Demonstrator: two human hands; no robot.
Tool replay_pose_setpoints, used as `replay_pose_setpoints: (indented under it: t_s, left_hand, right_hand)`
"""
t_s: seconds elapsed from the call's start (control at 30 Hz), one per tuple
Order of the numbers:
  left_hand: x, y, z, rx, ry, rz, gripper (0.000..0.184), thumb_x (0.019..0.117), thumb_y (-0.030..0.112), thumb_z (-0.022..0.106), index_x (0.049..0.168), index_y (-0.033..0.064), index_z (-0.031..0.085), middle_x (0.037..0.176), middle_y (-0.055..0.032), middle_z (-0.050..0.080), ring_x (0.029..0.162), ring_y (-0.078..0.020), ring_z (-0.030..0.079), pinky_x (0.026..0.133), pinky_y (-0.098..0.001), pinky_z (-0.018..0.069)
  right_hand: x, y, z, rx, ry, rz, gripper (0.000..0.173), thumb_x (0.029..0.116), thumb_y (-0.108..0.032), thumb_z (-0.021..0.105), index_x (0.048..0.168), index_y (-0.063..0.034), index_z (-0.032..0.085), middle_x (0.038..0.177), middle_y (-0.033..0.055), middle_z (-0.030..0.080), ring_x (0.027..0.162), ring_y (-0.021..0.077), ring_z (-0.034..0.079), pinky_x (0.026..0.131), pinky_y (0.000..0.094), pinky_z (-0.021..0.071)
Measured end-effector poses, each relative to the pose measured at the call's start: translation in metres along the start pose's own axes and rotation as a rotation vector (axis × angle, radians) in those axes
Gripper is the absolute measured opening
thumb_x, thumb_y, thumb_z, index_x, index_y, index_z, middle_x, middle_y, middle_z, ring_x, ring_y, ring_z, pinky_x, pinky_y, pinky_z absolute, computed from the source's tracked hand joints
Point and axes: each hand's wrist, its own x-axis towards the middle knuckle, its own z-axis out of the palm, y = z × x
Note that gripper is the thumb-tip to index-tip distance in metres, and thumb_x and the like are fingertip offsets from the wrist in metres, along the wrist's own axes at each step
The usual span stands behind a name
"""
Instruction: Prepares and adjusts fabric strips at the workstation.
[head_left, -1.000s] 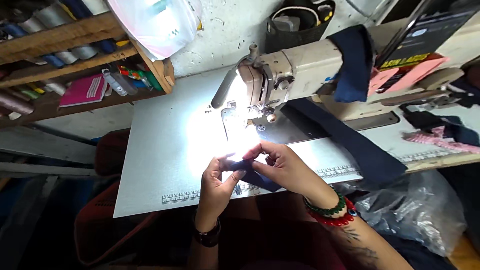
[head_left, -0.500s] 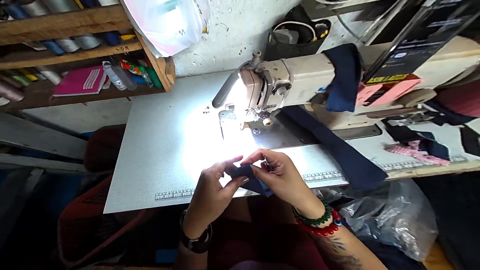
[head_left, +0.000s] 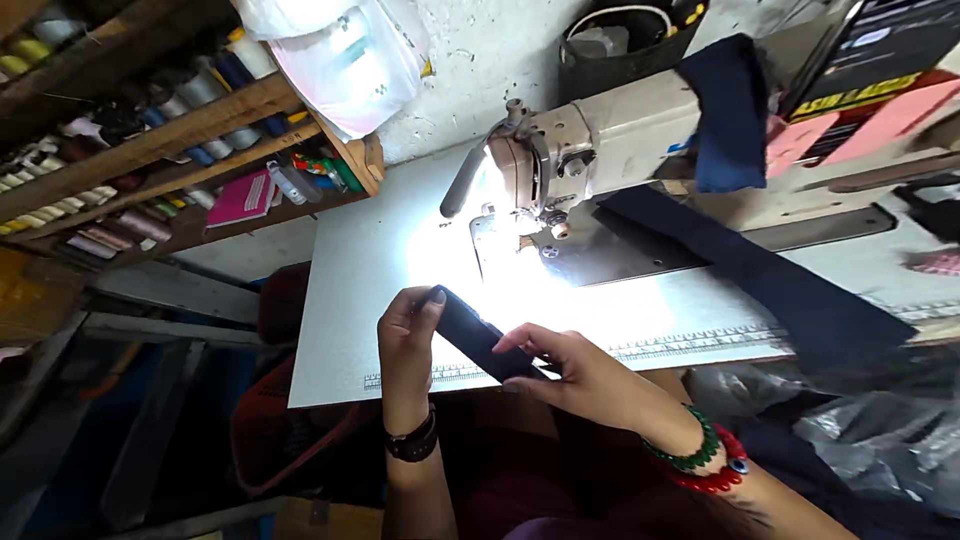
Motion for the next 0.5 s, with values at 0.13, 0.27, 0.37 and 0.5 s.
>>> replay_pose_setpoints:
  t_s: [0.13, 0.27, 0.37, 0.5]
  left_hand:
    - [0.008, -0.004, -0.011, 0.126, 0.147, 0.017, 0.009, 0.0996, 0.007, 0.062, 0.092, 0.0062, 0.067, 0.081, 0.0006, 0.069, 0.075, -0.0066, 0.067, 0.073, -0.0257, 0.0590]
    - [0.013, -0.011, -0.016, 0.193, 0.165, -0.008, 0.012, 0.1038, 0.013, 0.057, 0.094, 0.0078, 0.062, 0.081, 0.0018, 0.067, 0.073, -0.0061, 0.066, 0.069, -0.0249, 0.0587]
    - [0.009, -0.023, 0.002, 0.239, 0.040, -0.065, 0.009, 0.1023, 0.009, 0.058, 0.095, 0.0054, 0.062, 0.077, 0.0017, 0.067, 0.065, -0.0060, 0.065, 0.062, -0.0234, 0.0582]
    - [-0.004, -0.057, 0.056, 0.215, -0.270, -0.236, 0.010, 0.0998, 0.005, 0.061, 0.099, -0.0013, 0.069, 0.079, -0.0017, 0.073, 0.067, -0.0085, 0.069, 0.064, -0.0254, 0.0605]
  right_hand:
    - [-0.024, 0.004, 0.001, -0.071, -0.010, 0.142, 0.033, 0.0961, -0.024, 0.068, 0.127, -0.0145, 0.062, 0.089, -0.0047, 0.071, 0.073, -0.0011, 0.064, 0.066, 0.0167, 0.0547]
    - [-0.059, 0.005, -0.028, -0.075, 0.131, 0.181, 0.024, 0.0992, -0.023, 0.063, 0.120, -0.0119, 0.066, 0.088, -0.0055, 0.070, 0.074, -0.0033, 0.062, 0.067, 0.0142, 0.0528]
    - [-0.092, -0.002, -0.059, -0.120, 0.272, 0.233, 0.021, 0.1047, -0.021, 0.056, 0.116, -0.0100, 0.068, 0.090, -0.0034, 0.069, 0.073, -0.0038, 0.062, 0.065, 0.0135, 0.0532]
    - [-0.151, -0.007, -0.107, -0.310, 0.598, 0.310, 0.019, 0.1035, -0.024, 0.060, 0.113, -0.0112, 0.071, 0.089, -0.0053, 0.069, 0.068, -0.0041, 0.058, 0.060, 0.0140, 0.0501]
